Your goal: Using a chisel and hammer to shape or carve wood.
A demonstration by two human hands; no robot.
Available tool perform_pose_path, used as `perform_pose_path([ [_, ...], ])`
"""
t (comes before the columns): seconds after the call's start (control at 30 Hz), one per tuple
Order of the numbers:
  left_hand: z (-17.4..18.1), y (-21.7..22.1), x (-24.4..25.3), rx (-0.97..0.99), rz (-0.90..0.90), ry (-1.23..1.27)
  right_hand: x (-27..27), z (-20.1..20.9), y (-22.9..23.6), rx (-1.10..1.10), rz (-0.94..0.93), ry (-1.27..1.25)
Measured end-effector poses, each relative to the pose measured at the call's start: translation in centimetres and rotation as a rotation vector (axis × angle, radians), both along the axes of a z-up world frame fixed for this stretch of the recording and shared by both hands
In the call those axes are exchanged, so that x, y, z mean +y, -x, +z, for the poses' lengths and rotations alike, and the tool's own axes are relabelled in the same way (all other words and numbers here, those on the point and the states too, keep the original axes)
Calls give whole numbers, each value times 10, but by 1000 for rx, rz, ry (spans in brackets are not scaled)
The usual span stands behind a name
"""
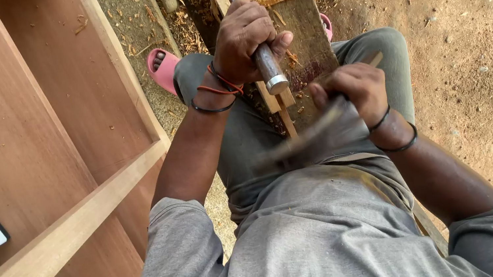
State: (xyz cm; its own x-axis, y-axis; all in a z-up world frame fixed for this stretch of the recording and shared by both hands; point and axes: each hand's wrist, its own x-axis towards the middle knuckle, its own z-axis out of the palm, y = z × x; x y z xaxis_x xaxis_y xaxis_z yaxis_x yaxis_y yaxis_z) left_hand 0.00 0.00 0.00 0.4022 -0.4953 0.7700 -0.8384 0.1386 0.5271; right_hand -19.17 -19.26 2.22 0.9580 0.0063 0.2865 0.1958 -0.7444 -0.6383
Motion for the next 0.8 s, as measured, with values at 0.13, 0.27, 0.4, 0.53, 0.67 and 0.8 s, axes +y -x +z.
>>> perform_pose_path([
  [0.13, -1, -4, 2, 19, 5, -35, 10, 17, -15, 48, -24, -38],
  [0.27, -1, -5, 2, 24, -11, -3, 6, 17, -8, -10, 53, -45],
  [0.4, -1, -8, 1, 17, -27, -24, 7, 1, -15, 94, -15, -33],
  [0.53, 5, -14, 4, 8, -34, -2, 14, 21, -26, 25, -1, 12],
  [0.67, 2, -13, 2, 11, -41, -24, 12, 25, -19, -2, 63, -13],
  [0.8, -3, -12, 1, -8, -44, 10, 12, 10, -27, 60, -21, -27],
])
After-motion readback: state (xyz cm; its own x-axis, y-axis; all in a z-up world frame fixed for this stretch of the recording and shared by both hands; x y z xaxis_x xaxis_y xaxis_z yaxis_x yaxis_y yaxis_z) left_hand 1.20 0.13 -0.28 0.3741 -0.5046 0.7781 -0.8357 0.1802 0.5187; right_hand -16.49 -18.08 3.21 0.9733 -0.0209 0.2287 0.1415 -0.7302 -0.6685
